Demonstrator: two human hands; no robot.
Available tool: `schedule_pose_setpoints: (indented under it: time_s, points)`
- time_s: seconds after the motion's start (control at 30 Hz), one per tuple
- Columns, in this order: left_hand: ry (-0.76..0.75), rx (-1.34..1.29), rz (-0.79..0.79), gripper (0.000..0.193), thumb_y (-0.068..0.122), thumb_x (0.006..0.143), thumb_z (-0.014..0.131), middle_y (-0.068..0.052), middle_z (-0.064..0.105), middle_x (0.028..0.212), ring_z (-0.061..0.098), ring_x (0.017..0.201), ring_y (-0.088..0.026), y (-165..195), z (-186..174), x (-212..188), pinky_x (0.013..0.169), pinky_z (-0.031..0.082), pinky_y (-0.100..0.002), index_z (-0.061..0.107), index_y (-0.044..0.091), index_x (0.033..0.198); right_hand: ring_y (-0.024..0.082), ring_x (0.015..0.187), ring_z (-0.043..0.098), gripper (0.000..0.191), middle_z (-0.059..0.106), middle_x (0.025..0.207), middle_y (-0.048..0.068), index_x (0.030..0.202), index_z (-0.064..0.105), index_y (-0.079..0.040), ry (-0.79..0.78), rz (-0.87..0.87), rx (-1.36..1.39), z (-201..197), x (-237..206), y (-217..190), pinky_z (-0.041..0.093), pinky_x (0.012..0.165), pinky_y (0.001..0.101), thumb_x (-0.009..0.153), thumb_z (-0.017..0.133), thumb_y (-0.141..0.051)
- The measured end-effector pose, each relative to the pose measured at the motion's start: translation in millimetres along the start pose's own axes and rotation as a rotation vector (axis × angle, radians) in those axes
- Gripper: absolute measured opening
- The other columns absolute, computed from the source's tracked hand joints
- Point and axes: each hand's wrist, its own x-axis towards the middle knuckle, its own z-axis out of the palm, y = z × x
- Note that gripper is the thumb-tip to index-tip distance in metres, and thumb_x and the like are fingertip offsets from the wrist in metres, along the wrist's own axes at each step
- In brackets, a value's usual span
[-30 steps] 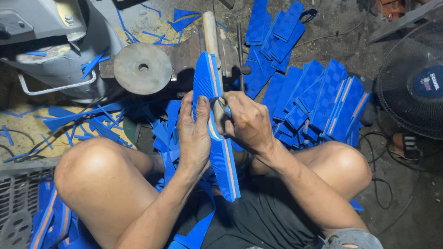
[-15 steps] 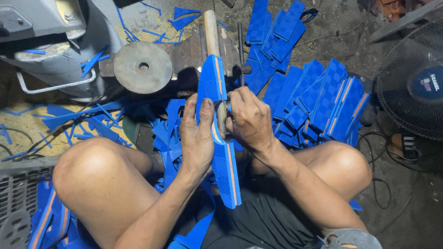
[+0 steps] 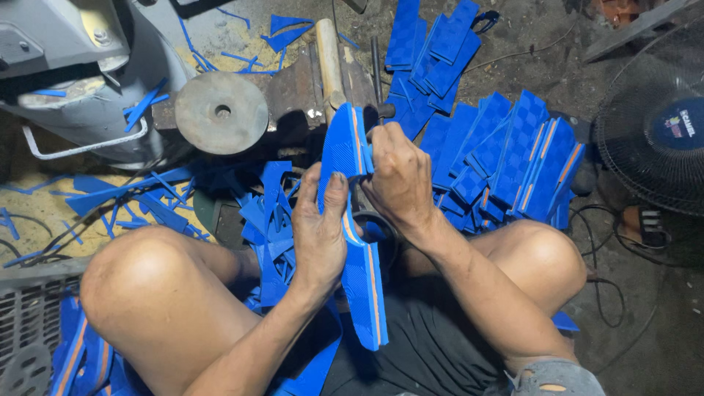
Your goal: The person sits on the floor and uses a handheld blade to trim the edges of blue rubber sandals. They repeatedly cut off excess material from the sides and heel, then place the finished sandals into a nearby basket.
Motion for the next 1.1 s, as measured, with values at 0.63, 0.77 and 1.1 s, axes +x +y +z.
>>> schedule_pose_setpoints:
  time_s: [0.63,0.77,1.1]
  points:
    - [-0.132,-0.25,-0.626,0.028,0.04,0.101,0.052,-0.002,0.063,0.079,0.057,0.054,-0.01,6.8,-18.2,11.4,0.047,0.048,-0.022,0.057,0.016,0.115,0.007,0.064,0.06,0.035,0.077,0.108,0.014,0.122,0.068,0.006,-0.324,0.638,1.455,-28.0,29.0,54.2,0.044,0.049,0.0191,0.098,0.065,-0.019]
    - [-0.177,-0.178,-0.493,0.03,0.034,0.107,0.05,-0.006,0.061,0.082,0.061,0.063,-0.013,12.8,-16.8,10.6,0.054,0.05,-0.025,0.057,0.011,0.123,0.005,0.061,0.058,0.033,0.074,0.106,0.014,0.12,0.067,0.004,-0.303,0.59,1.248,-28.2,29.7,42.7,0.042,0.045,0.0182,0.096,0.069,-0.02]
    - [-0.33,-0.629,-0.128,0.043,0.029,0.109,0.048,-0.019,0.04,0.161,0.046,0.144,-0.045,42.8,-21.1,22.9,0.121,0.043,-0.047,0.046,0.001,0.141,0.007,0.052,0.053,0.026,0.075,0.092,0.017,0.1,0.065,0.004,0.071,0.846,1.564,-2.9,19.6,56.3,0.038,0.041,0.0195,0.097,0.071,-0.021]
